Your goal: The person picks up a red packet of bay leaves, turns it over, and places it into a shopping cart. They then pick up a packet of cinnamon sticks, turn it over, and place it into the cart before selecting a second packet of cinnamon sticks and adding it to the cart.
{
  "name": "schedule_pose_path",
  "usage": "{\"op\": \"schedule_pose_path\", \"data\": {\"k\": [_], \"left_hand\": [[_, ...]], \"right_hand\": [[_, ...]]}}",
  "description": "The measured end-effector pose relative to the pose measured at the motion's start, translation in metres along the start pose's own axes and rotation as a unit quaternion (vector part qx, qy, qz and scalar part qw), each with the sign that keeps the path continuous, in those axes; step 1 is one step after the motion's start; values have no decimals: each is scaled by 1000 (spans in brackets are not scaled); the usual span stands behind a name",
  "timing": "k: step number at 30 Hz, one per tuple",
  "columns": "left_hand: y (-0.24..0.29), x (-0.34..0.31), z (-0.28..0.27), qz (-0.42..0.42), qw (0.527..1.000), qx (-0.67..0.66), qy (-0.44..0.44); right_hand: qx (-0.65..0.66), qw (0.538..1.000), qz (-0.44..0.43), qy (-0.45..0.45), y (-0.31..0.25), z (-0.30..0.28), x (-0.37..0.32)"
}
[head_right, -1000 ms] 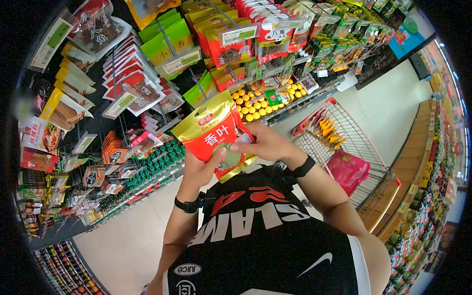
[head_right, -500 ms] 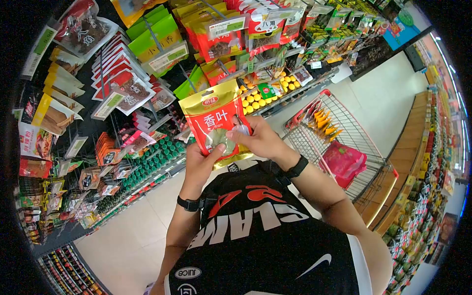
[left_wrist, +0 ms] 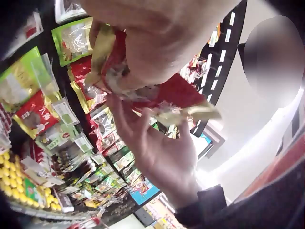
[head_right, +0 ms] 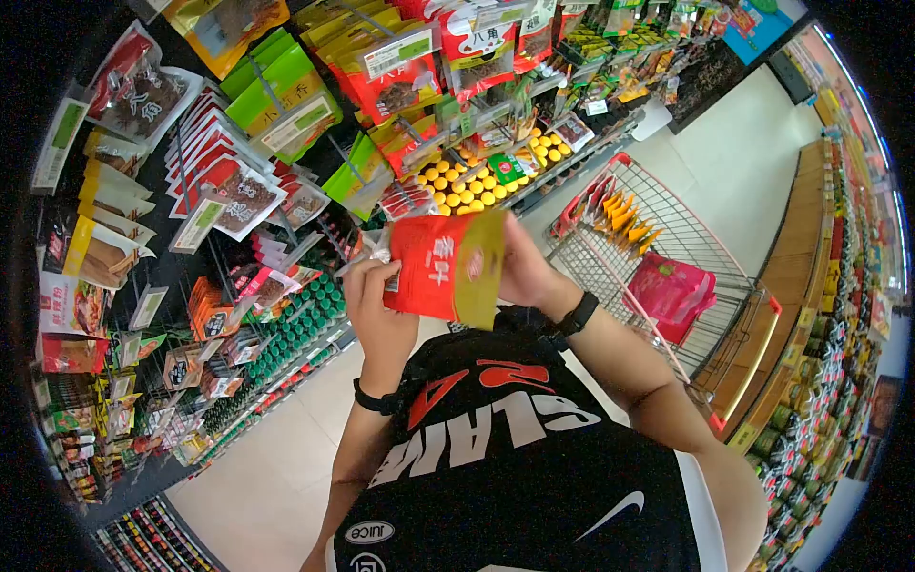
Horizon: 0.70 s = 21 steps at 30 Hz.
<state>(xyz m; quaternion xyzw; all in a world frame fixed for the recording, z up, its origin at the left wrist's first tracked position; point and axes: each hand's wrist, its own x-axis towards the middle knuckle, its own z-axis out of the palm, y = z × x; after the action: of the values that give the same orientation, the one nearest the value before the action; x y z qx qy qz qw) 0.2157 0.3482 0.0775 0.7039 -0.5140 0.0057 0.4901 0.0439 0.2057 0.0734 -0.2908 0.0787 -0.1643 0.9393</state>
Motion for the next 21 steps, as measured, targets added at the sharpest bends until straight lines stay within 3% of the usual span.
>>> {"op": "schedule_pose_path", "data": {"k": [2,5,6,14,17,18,21], "left_hand": [[12,4,-8,20,999,42,4],[10,4,-8,47,997,63,-24],[12,5,-9,46,997,52,-43],[16,6,-14,2,992,-64,-111],[-4,-1,-13,-51,977,-167,-121],[-8,-5,-4,-119,948,-283,-87],[-13,-11,2,-229,923,-306,-33]], "right_hand": [[139,988,11,-73,-3,-4,-6],[8,1000,21,-20,-5,-6,-12],[2,999,36,28,-10,5,-13],[-114,981,41,149,-18,5,1],[-319,927,89,178,-34,0,1],[-363,909,89,187,-39,9,1],[-413,900,108,85,-46,-5,3]]}}
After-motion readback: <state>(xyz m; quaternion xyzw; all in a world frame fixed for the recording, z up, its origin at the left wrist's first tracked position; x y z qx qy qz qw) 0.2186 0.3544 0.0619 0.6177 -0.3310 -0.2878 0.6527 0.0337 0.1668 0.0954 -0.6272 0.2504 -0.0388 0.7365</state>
